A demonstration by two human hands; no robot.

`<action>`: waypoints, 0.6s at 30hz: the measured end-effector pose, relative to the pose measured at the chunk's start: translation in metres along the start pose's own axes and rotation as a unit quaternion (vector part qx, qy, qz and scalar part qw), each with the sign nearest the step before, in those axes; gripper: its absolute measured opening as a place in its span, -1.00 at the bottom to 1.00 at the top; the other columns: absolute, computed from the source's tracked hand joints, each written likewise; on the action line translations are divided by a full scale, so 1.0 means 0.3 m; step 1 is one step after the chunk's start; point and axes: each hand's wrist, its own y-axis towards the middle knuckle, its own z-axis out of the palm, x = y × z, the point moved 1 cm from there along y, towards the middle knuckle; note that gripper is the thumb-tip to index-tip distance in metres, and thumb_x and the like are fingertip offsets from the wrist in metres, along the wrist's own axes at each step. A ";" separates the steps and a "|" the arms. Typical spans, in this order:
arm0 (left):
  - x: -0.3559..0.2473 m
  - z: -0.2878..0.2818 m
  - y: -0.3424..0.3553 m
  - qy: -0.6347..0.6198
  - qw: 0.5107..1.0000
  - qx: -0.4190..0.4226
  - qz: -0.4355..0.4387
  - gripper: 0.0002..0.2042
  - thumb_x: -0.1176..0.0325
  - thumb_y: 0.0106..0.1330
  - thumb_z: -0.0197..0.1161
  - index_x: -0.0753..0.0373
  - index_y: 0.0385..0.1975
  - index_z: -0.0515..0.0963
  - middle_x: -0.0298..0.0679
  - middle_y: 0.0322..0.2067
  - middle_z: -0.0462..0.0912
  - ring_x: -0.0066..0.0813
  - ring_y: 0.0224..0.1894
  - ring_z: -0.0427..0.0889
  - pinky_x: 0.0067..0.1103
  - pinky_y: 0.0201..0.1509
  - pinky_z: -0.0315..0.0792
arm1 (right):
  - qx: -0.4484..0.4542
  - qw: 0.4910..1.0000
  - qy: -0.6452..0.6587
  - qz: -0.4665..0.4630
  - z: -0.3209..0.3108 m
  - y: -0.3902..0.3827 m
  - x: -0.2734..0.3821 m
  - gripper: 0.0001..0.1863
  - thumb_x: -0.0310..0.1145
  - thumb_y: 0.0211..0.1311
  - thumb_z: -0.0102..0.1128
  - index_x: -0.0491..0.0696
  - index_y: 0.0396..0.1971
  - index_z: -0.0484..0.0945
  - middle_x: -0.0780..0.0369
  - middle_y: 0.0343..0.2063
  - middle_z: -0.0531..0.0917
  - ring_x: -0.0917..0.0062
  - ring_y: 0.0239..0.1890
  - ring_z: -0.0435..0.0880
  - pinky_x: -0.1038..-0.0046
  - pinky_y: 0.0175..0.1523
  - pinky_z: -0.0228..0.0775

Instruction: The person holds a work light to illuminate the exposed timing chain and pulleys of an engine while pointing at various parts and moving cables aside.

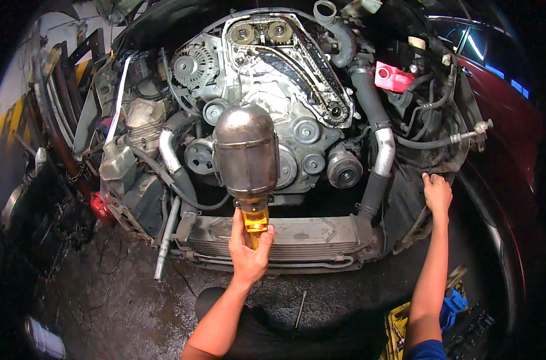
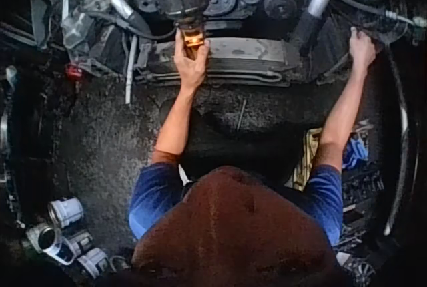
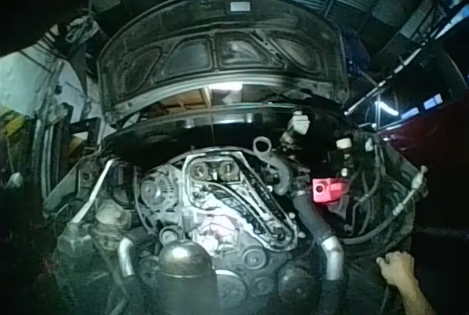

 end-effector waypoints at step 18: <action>0.002 -0.026 0.003 0.002 0.999 -0.046 -0.022 -0.29 0.50 0.37 0.34 0.58 0.42 0.13 -0.09 0.17 0.49 -0.44 0.15 0.52 -0.51 0.27 0.40 | 0.000 1.000 0.012 0.004 0.003 -0.006 0.004 -0.48 0.07 0.43 0.09 -0.15 -0.38 0.64 -0.12 -0.32 0.72 -0.13 -0.15 0.68 -0.05 -0.05 0.47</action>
